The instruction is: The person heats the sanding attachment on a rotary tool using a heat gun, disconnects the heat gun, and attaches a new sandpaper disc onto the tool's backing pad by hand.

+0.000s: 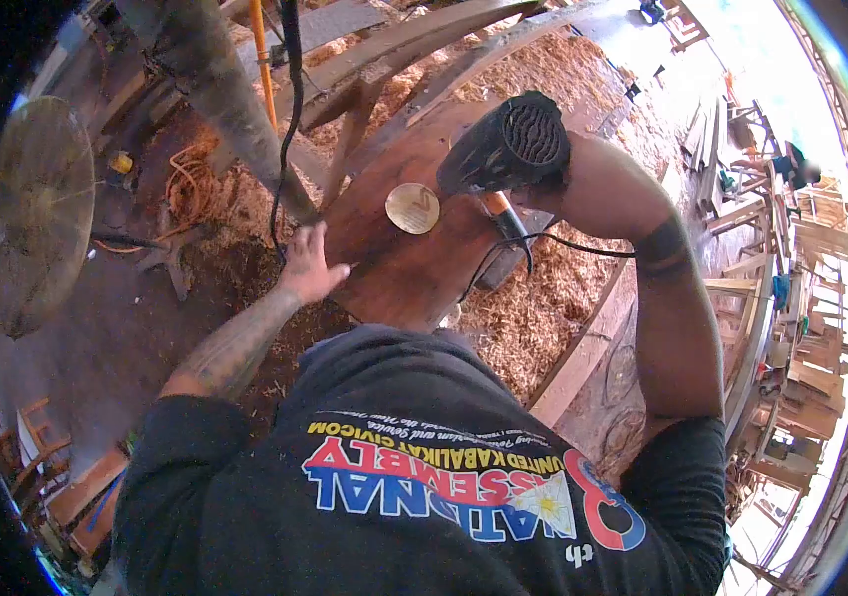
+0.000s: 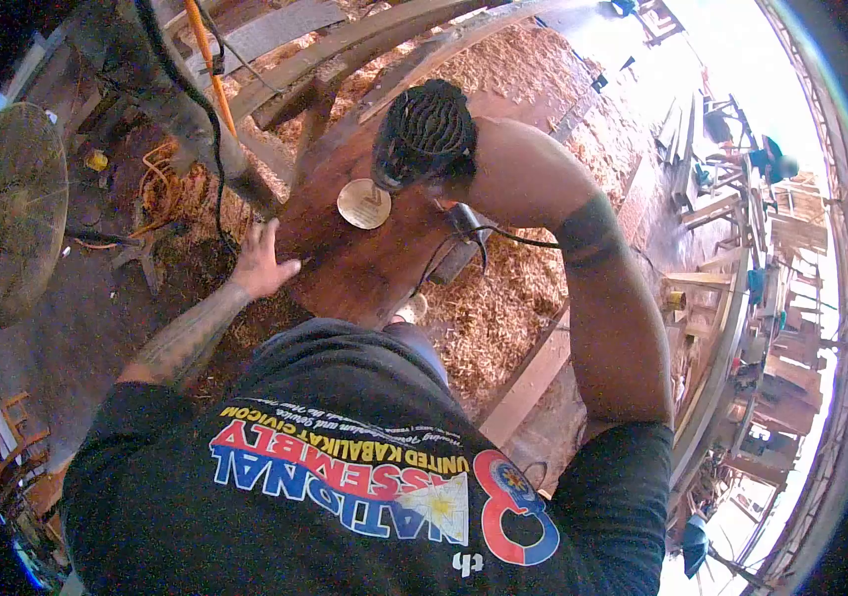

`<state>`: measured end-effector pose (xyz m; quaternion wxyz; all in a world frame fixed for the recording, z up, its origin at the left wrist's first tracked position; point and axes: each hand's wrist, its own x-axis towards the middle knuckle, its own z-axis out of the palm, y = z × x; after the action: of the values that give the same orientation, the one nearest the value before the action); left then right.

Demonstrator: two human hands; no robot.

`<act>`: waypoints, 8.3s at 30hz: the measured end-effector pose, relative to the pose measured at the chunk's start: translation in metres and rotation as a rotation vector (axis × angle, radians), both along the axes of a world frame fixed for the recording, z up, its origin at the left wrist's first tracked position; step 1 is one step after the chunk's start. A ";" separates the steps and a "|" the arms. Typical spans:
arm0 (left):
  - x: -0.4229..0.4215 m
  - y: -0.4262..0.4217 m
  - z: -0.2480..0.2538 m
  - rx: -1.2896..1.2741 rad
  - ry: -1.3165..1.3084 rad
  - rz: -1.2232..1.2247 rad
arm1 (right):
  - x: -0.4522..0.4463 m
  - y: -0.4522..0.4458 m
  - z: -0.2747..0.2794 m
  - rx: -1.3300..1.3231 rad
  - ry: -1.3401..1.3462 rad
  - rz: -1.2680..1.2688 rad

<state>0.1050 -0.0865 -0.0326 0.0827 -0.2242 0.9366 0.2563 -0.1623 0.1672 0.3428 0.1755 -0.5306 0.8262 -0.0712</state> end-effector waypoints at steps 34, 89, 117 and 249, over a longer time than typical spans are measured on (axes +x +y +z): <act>0.282 -0.007 0.088 0.883 -0.540 -0.721 | -0.073 0.002 0.003 -0.082 0.126 -0.228; 0.268 0.002 0.048 1.171 -0.485 -0.428 | -0.081 0.035 -0.035 -0.023 0.020 -0.288; 0.259 -0.006 0.036 0.890 -0.425 -0.813 | -0.041 0.087 -0.059 -0.283 -0.095 -0.396; 0.252 0.003 0.071 0.863 -0.384 -0.763 | 0.013 -0.020 -0.189 -0.187 -0.115 -0.099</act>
<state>0.3574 -0.0832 0.0384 0.4199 0.1390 0.7307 0.5200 -0.1492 0.1469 0.1535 0.1684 -0.4981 0.8298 -0.1869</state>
